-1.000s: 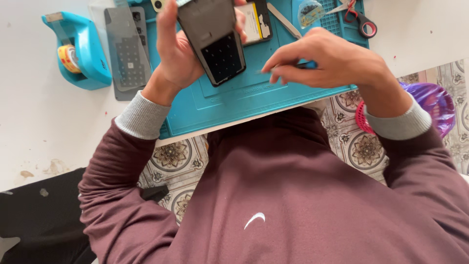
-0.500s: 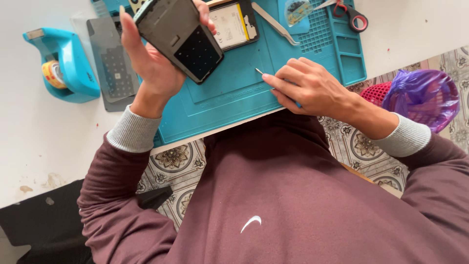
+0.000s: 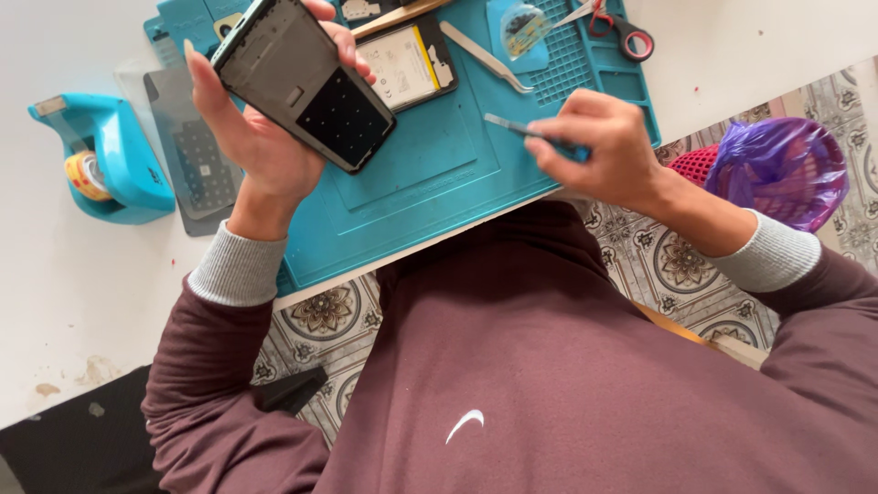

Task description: The person uses a wooden stick and a small screwdriver to pry and separate the screen assembly from the phone body. They work along the edges of the device, then use tweezers to lift and disconnect a ribbon cable from the motherboard.

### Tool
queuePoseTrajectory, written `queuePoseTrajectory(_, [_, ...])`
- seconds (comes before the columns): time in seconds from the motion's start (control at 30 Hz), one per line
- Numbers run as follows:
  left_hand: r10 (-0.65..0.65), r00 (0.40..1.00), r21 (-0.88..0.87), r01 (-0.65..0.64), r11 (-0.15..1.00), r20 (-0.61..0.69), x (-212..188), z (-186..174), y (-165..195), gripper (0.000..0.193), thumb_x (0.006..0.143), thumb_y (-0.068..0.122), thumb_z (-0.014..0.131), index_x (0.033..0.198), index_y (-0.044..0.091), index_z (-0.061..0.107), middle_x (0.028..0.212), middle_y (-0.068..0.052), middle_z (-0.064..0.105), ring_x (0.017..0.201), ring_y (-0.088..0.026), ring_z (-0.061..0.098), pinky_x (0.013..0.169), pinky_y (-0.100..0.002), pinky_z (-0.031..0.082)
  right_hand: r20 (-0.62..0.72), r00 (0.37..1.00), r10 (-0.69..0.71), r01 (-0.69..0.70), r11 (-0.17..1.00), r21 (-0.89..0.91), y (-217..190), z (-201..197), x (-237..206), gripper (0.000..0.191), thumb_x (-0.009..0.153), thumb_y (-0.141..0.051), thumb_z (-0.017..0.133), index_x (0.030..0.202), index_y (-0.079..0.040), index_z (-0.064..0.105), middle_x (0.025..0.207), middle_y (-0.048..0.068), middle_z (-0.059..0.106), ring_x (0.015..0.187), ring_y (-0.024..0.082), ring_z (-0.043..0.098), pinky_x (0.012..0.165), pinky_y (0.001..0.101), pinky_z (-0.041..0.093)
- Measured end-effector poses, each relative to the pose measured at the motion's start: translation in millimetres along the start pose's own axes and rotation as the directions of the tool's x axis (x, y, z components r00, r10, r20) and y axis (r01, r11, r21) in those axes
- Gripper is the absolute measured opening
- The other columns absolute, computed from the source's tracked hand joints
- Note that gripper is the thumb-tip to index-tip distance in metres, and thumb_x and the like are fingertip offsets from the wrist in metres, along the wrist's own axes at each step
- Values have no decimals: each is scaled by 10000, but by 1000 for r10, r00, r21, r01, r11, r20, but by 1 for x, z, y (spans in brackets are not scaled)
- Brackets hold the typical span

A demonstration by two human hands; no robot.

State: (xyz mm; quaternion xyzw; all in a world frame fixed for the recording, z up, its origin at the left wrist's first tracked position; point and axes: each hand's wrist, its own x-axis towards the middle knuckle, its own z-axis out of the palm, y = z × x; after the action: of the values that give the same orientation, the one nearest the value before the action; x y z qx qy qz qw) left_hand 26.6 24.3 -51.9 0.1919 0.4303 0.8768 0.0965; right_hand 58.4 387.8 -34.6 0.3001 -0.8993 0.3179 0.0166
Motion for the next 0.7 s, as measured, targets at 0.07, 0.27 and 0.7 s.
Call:
queuePoseTrajectory(0.07, [3,1000,2,-3,1000,-3,1,1,1,936,979,833,283,1355,0,487,1071,-135,598,1004,-225,615,931,-344,522,-31,988,149,-148,989,25,2,-5,3,241,945,-203,810,1132,-54,780,878,61,660,692,141,585,595,317,461])
queuePoseTrajectory(0.27, [4,1000,59,-5,998,5,5,8,6,954,975,857,292,1364,4,466,1068,-126,585,1017,-205,597,928,-321,519,-168,966,-195,135,940,-314,11,-35,29,295,1000,-236,849,1142,-2,738,1035,106,661,976,249,608,831,369,513])
queuePoseTrajectory(0.7, [52,998,53,-54,997,28,15,3,31,668,1111,633,394,1387,27,455,1065,-119,578,991,-207,598,941,-350,524,26,894,-447,397,764,-509,6,15,146,194,1006,-192,745,1177,-104,767,1274,110,624,1261,252,516,1017,425,380])
